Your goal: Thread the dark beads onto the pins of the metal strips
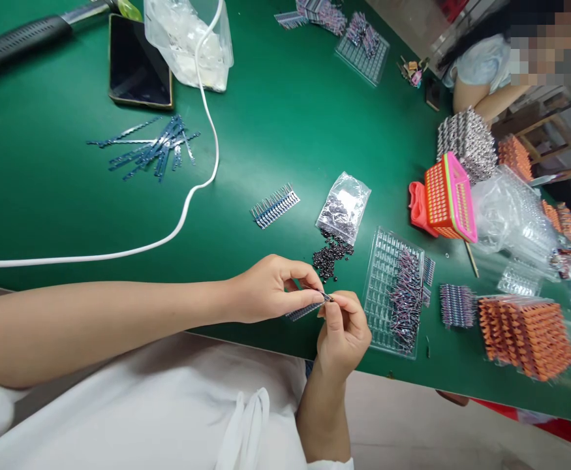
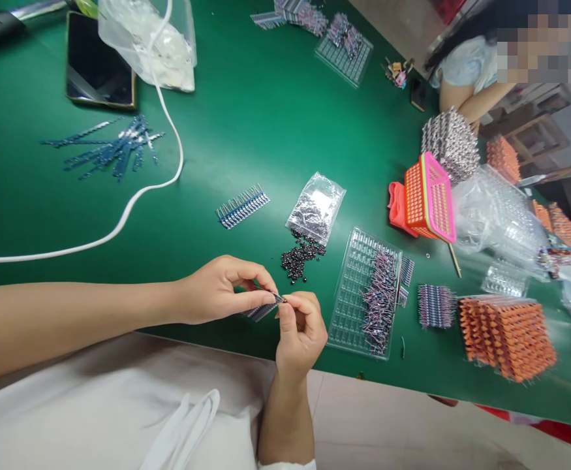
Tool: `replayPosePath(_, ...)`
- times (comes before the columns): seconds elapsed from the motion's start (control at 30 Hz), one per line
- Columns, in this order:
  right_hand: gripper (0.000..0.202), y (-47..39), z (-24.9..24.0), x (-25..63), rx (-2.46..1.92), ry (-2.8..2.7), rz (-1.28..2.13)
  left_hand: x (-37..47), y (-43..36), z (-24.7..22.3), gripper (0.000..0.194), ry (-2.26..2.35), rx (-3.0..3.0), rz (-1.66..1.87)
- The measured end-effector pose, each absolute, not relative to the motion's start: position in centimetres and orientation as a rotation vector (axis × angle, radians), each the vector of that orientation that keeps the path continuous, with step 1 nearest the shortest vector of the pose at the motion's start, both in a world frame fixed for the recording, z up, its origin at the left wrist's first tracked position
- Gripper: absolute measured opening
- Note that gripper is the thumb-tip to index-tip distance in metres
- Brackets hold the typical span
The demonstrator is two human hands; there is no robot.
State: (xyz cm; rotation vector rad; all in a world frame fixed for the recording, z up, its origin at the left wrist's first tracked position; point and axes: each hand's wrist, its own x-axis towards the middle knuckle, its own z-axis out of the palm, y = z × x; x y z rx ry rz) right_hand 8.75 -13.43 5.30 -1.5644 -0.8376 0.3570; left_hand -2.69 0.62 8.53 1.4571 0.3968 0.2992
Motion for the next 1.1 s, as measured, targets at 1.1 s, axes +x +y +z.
replayPosePath(1.1,0.005,-13.46,5.38,9.63,-1.44,-0.844,0.511,-2.73,0.66,8.63,0.019,0.459,1.523,0.209)
